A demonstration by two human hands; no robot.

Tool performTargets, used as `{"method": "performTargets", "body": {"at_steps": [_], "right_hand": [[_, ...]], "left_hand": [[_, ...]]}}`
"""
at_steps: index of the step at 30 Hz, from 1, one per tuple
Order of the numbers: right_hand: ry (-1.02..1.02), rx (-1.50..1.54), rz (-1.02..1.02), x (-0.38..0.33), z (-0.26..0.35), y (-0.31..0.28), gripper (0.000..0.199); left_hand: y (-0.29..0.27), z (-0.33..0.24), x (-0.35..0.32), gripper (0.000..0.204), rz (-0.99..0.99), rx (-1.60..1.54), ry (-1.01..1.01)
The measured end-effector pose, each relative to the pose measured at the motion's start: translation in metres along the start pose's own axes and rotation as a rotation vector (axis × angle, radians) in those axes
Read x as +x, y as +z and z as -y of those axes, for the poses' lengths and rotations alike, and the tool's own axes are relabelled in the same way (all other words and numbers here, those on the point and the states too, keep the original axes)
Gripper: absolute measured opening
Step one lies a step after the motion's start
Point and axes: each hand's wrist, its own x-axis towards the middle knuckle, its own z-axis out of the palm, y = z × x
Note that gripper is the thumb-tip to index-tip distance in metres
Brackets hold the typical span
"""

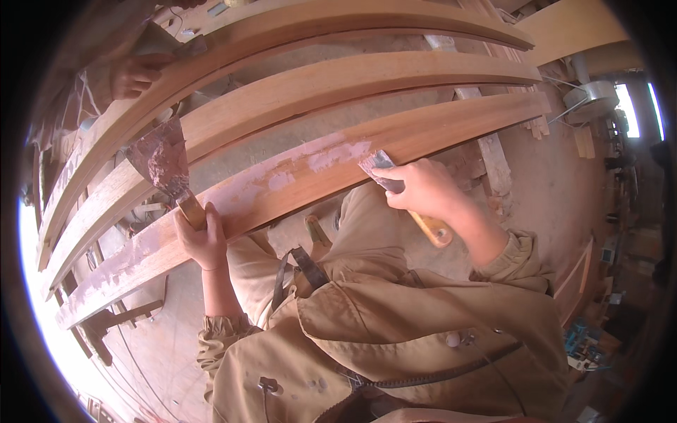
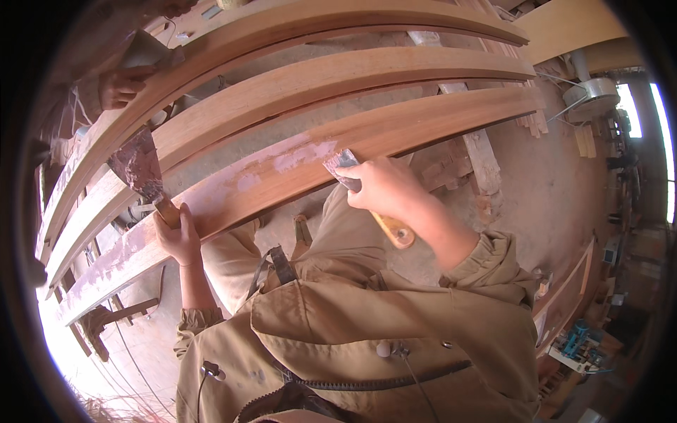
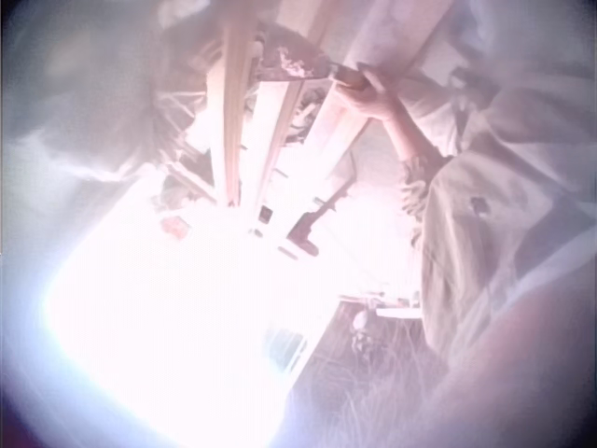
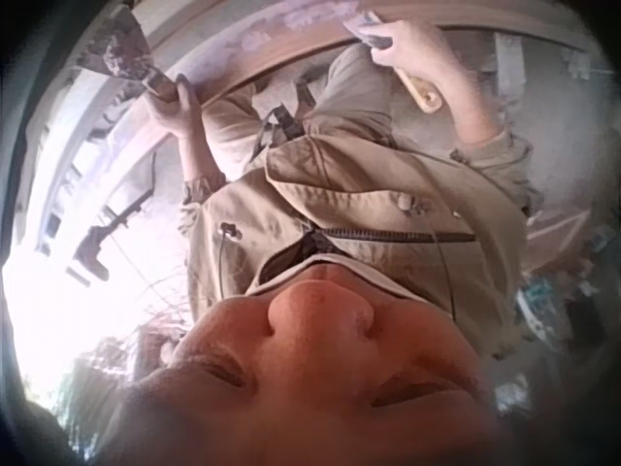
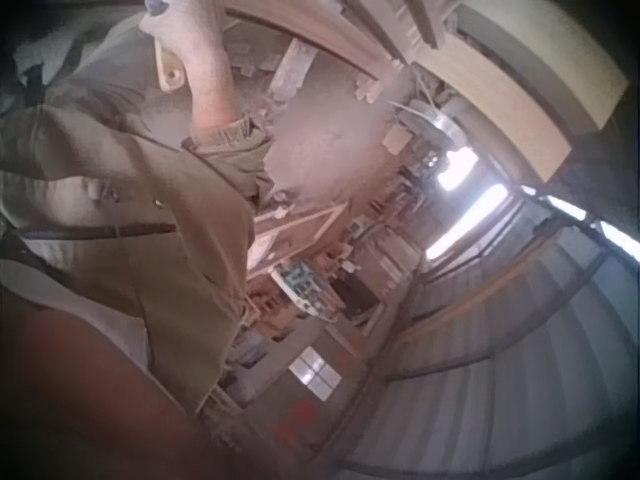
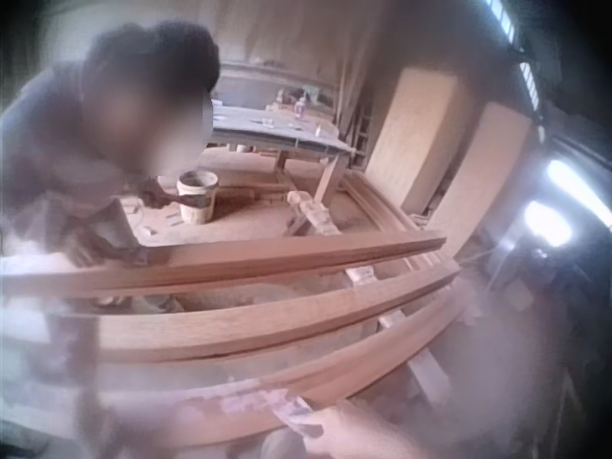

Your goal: The person applies a pinkish filler to a curved wooden plank using a putty knife and a scraper. They spread the filler along the surface and smooth it with the tools while working in a workshop.

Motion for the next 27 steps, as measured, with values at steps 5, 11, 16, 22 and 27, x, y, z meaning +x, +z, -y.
{"method": "performTargets", "body": {"at_steps": [5, 11, 16, 22, 27], "right_hand": [[-0.032, 0.083, -0.026, 0.018, -0.009, -0.036, 0.040], [-0.281, -0.119, -0.084, 0.048, -0.031, -0.031, 0.036], [-0.186, -0.205, 0.019, 0.049, -0.037, -0.038, 0.034], [-0.170, -0.268, -0.014, 0.049, -0.044, -0.055, 0.030], [-0.240, -0.246, -0.065, 0.061, -0.032, -0.048, 0.023]], "left_hand": [[0.000, -0.002, 0.001, 0.025, -0.017, -0.005, 0.014], [0.002, 0.000, 0.002, 0.025, -0.001, 0.030, 0.026], [0.000, -0.001, 0.001, 0.025, 0.003, 0.024, -0.002], [-0.001, 0.001, 0.001, 0.026, -0.003, 0.058, 0.015], [0.001, 0.001, 0.001, 0.028, 0.013, 0.062, -0.019]]}}
